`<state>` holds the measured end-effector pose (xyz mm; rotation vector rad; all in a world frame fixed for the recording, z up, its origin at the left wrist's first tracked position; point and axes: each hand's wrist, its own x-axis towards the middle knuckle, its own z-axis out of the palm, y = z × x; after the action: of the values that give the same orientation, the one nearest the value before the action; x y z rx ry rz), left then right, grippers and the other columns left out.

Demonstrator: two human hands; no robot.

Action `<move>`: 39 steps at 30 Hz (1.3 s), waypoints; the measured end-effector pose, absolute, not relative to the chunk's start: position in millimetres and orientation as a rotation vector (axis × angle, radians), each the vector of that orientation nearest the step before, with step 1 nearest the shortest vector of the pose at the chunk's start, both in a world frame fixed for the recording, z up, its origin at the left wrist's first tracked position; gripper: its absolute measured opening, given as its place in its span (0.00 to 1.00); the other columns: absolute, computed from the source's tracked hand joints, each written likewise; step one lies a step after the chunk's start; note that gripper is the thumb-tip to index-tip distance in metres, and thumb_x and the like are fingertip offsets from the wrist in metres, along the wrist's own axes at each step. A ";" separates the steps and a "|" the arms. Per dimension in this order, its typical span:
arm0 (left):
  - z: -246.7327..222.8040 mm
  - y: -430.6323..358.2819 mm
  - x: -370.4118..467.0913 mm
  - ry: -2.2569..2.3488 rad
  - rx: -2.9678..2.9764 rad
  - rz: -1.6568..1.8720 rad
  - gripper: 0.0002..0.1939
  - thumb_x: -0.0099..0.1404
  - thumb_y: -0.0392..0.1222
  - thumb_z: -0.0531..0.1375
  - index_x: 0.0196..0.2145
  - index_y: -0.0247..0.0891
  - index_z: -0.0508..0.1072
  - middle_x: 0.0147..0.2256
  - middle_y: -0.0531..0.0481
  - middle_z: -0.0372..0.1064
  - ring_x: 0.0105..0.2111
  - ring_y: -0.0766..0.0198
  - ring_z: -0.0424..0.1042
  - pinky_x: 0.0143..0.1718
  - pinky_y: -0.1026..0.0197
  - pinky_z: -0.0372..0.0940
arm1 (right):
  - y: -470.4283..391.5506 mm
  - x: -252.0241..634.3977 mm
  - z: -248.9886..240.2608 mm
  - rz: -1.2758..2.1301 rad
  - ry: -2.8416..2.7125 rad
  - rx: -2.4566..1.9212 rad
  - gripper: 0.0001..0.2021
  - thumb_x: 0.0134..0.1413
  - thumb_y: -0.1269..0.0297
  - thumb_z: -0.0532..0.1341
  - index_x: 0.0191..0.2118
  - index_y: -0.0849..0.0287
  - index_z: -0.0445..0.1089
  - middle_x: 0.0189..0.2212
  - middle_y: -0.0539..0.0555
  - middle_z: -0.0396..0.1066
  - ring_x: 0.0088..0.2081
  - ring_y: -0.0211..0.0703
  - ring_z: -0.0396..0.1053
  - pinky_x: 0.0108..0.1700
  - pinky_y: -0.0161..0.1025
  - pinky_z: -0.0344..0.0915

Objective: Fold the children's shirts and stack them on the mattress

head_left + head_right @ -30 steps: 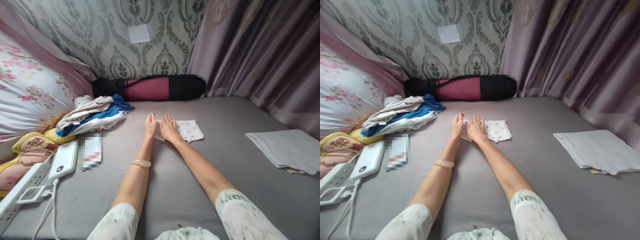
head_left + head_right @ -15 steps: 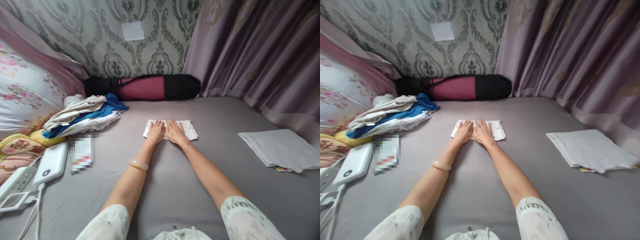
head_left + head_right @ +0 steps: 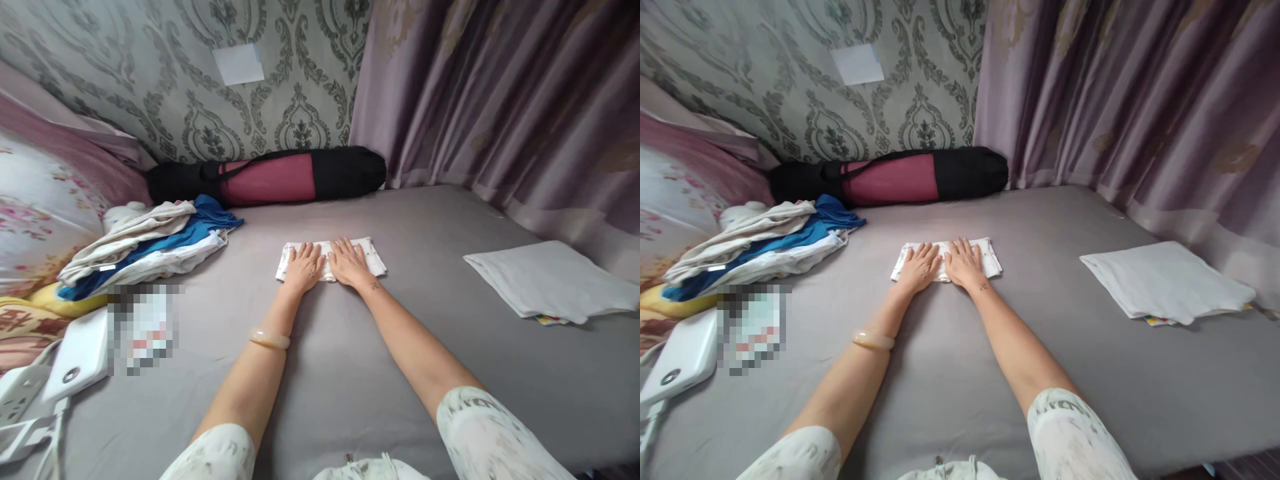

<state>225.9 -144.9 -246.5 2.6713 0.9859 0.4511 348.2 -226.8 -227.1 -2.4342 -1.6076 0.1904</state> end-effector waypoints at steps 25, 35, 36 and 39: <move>-248.8 -136.8 216.8 1.255 2.736 0.503 0.24 0.72 0.48 0.44 0.59 0.40 0.64 0.62 0.38 0.59 0.64 0.48 0.53 0.64 0.40 0.44 | -236.1 367.0 -230.2 0.100 -1.357 -2.588 0.29 0.67 0.58 0.39 0.67 0.68 0.53 0.69 0.62 0.46 0.69 0.51 0.39 0.67 0.55 0.34; -239.6 -136.7 212.6 1.316 2.640 0.578 0.26 0.71 0.48 0.45 0.59 0.32 0.65 0.64 0.33 0.55 0.66 0.45 0.50 0.66 0.39 0.39 | -242.0 379.5 -224.1 0.049 -1.308 -2.642 0.29 0.67 0.59 0.38 0.68 0.68 0.50 0.69 0.62 0.43 0.69 0.52 0.37 0.67 0.57 0.32; -239.9 -135.5 211.6 1.338 2.625 0.592 0.27 0.71 0.48 0.45 0.60 0.32 0.64 0.64 0.33 0.55 0.66 0.46 0.49 0.66 0.39 0.38 | -243.0 382.0 -224.7 0.054 -1.293 -2.659 0.29 0.67 0.59 0.38 0.68 0.68 0.50 0.69 0.62 0.43 0.69 0.52 0.37 0.67 0.57 0.33; -242.2 -132.1 209.1 1.375 2.605 0.512 0.28 0.71 0.49 0.44 0.61 0.32 0.63 0.64 0.34 0.53 0.66 0.46 0.49 0.65 0.39 0.41 | -244.5 387.4 -228.6 0.103 -1.271 -2.684 0.29 0.67 0.58 0.38 0.68 0.69 0.50 0.69 0.62 0.42 0.69 0.53 0.39 0.66 0.57 0.36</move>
<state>209.1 -132.1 -242.2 2.6051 1.3752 0.5122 387.4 -244.5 -228.6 -2.6842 -1.2713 0.1033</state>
